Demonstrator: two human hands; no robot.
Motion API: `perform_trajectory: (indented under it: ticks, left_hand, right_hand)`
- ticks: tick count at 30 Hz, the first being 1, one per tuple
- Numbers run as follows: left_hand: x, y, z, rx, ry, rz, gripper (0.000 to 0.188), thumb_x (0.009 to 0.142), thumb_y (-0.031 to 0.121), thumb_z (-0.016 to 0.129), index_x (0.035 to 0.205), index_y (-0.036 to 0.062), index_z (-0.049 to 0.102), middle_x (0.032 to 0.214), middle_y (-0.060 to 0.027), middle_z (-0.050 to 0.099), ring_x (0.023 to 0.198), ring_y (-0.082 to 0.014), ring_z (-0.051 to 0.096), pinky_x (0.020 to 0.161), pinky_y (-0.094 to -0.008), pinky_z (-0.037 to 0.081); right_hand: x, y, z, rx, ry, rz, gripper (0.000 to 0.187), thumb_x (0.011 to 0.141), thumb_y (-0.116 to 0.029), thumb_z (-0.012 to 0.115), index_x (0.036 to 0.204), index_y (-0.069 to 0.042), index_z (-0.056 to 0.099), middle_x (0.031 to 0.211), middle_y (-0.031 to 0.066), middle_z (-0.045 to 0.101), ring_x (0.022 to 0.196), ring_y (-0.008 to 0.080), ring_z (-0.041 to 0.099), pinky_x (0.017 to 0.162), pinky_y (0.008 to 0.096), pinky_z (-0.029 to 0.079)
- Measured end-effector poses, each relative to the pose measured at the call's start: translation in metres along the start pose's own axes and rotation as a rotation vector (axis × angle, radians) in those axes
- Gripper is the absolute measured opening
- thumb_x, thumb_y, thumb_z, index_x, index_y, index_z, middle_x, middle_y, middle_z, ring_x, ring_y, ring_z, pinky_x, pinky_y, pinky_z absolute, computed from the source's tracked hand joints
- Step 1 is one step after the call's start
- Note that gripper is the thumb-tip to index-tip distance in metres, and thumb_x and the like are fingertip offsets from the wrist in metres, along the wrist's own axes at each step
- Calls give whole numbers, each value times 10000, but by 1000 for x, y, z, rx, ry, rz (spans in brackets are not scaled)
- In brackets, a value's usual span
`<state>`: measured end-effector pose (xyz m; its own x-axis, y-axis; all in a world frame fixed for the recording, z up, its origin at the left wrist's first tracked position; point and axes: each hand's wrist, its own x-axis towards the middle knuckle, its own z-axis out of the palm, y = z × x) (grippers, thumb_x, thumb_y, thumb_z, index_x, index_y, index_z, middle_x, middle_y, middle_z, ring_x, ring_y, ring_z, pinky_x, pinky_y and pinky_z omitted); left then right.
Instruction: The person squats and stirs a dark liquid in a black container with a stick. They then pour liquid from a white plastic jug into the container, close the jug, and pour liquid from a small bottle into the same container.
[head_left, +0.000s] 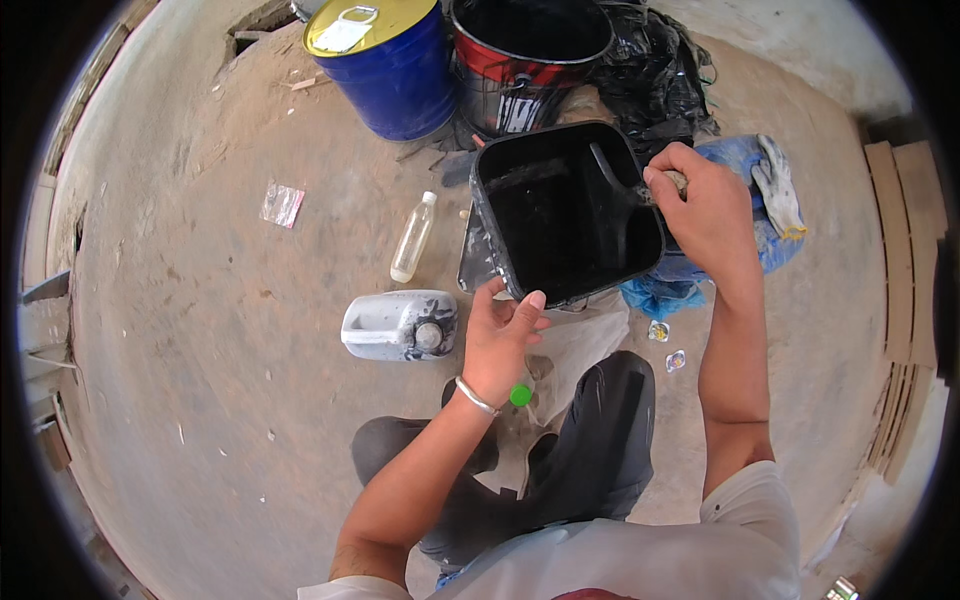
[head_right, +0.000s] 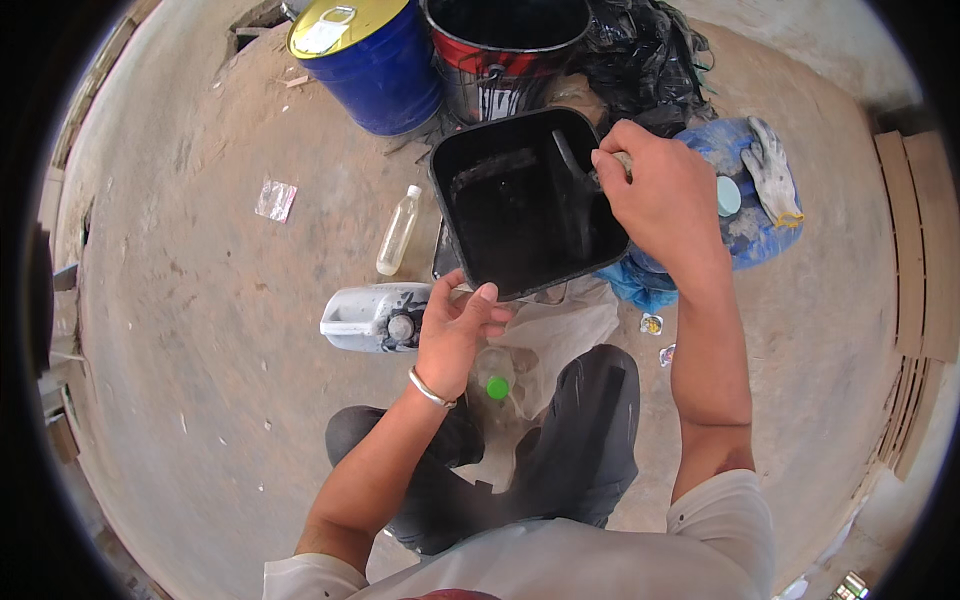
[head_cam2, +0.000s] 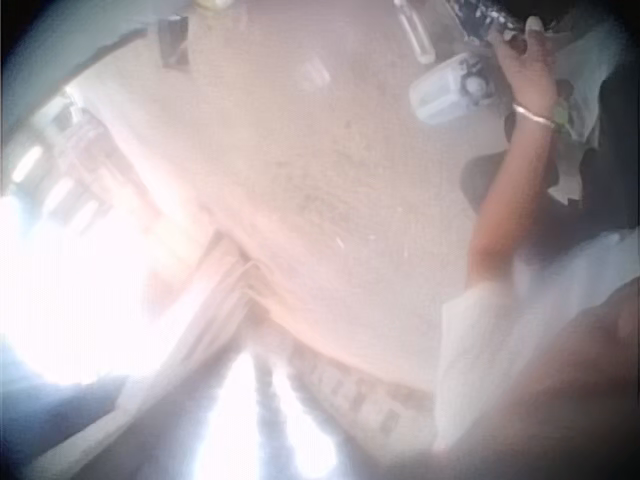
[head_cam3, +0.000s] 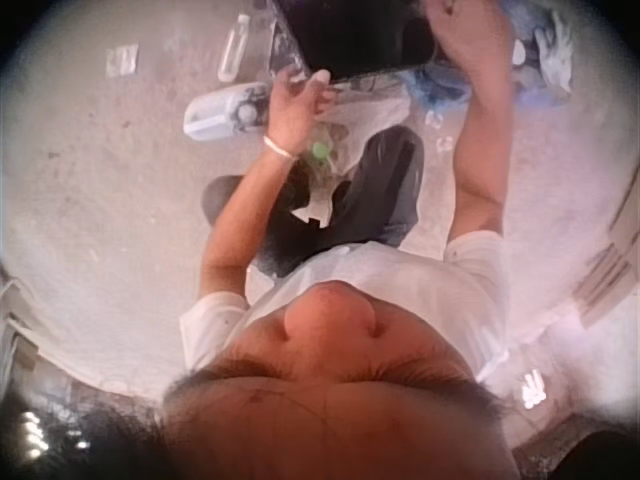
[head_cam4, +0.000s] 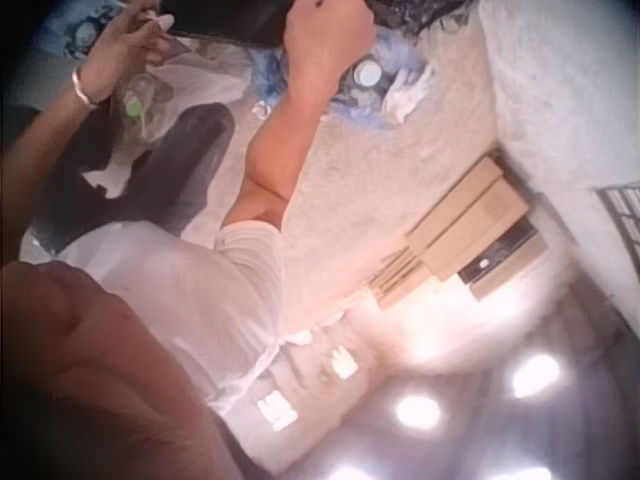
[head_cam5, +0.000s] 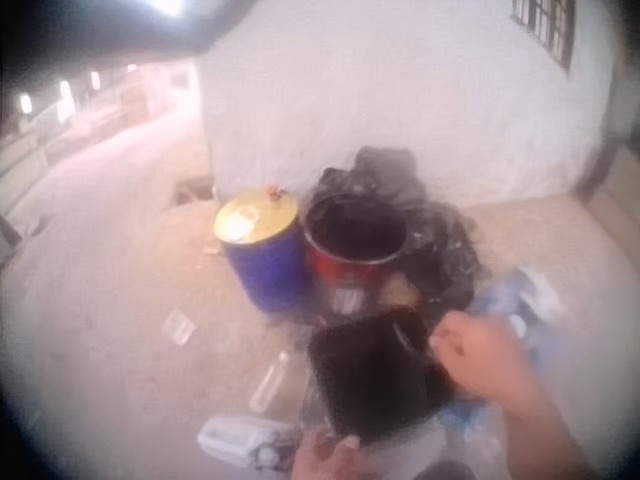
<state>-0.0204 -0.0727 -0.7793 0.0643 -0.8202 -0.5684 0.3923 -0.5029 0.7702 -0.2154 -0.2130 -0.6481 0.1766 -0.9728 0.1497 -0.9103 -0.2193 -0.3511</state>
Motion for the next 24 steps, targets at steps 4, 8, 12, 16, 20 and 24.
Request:
perform_trajectory:
  ticks: [4,8,12,16,20,24]
  left_hand:
    - [1,-2,5,-3,-35,40,707,980,258,727,1448,-97,333,998,-137,675,892,-190,701,748,-295,557]
    - [-3,-2,12,-30,12,30,658,975,184,710,1438,-76,322,1020,-149,667,886,-232,728,761,-329,589]
    - [-9,-3,12,-130,10,-18,597,955,122,694,1386,-43,315,1052,-157,656,930,-269,735,827,-367,609]
    - [-19,-8,17,-145,-64,-38,518,935,70,685,1311,25,332,1074,-149,623,971,-301,726,864,-405,613]
    - [-29,-20,26,-86,-127,17,513,909,13,688,1286,78,346,1082,-129,586,948,-252,689,861,-403,615]
    - [-33,-32,31,14,-146,79,520,886,-19,699,1269,95,367,1104,-115,569,916,-190,643,852,-380,619]
  right_hand:
    - [-13,4,-2,-29,62,-33,135,917,-208,687,945,-76,682,778,143,697,705,343,672,638,413,494]
    - [-23,4,6,-42,114,-98,114,914,-198,699,943,-89,684,771,136,699,692,334,676,625,404,501]
    - [-44,8,4,63,171,-49,113,923,-213,687,932,-100,675,732,121,686,704,337,683,632,433,504]
    - [-57,18,7,19,160,-91,87,920,-181,691,933,-98,666,764,119,688,712,335,682,632,424,508]
    - [-58,32,28,-67,117,-165,111,935,-187,668,932,-90,613,768,118,683,749,341,685,634,463,513]
    - [-67,45,51,-83,182,-222,145,910,-179,680,876,-70,590,734,100,666,726,312,679,633,443,530]
